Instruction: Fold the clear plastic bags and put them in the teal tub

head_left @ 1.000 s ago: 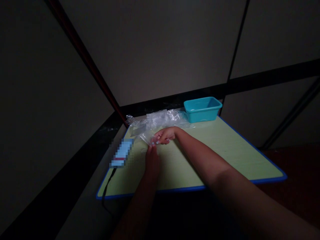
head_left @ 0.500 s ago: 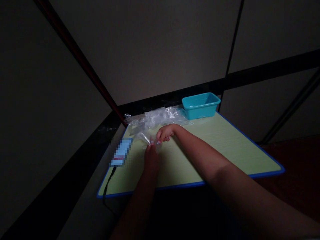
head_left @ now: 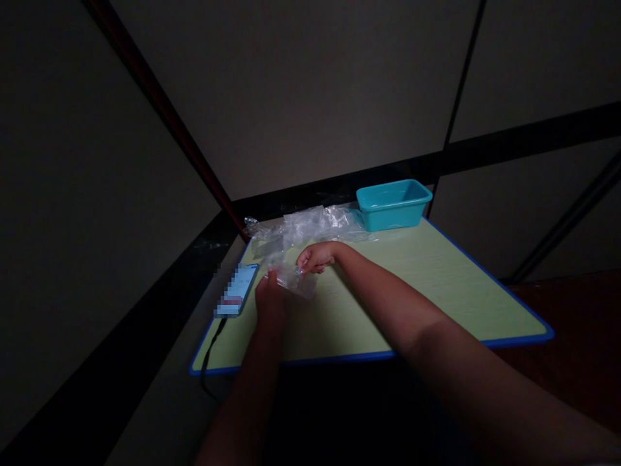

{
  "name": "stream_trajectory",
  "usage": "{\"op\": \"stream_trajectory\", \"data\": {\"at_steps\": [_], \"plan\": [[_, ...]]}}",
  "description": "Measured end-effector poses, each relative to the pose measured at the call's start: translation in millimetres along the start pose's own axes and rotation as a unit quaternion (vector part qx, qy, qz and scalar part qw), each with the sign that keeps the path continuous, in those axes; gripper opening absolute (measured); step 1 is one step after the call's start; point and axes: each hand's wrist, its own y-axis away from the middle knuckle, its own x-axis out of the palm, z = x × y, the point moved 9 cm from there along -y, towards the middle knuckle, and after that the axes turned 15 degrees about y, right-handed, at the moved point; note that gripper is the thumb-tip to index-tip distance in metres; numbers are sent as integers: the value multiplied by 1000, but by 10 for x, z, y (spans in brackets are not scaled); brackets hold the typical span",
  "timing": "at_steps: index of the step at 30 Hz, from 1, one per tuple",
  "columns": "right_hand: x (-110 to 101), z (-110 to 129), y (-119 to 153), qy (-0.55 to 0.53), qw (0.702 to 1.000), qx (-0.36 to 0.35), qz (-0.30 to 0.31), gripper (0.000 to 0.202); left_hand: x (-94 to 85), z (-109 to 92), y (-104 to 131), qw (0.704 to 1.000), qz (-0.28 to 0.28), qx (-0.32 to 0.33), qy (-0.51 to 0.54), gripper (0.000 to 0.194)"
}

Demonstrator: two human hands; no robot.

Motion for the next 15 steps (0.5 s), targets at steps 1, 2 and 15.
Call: {"op": "stream_trajectory", "data": {"at_steps": [1, 2, 15], "plan": [[-5, -8, -3, -1, 1000, 0, -2, 32, -32, -67, -60, 1000, 9, 13, -25, 39], [-12, -15, 0, -5, 1000, 1, -5, 32, -21, -163, -119, 994, 35, 50, -94, 43], [-26, -47, 83, -40, 999, 12, 0, 36, 8, 259, -533, 993, 101, -66, 0, 61]]}}
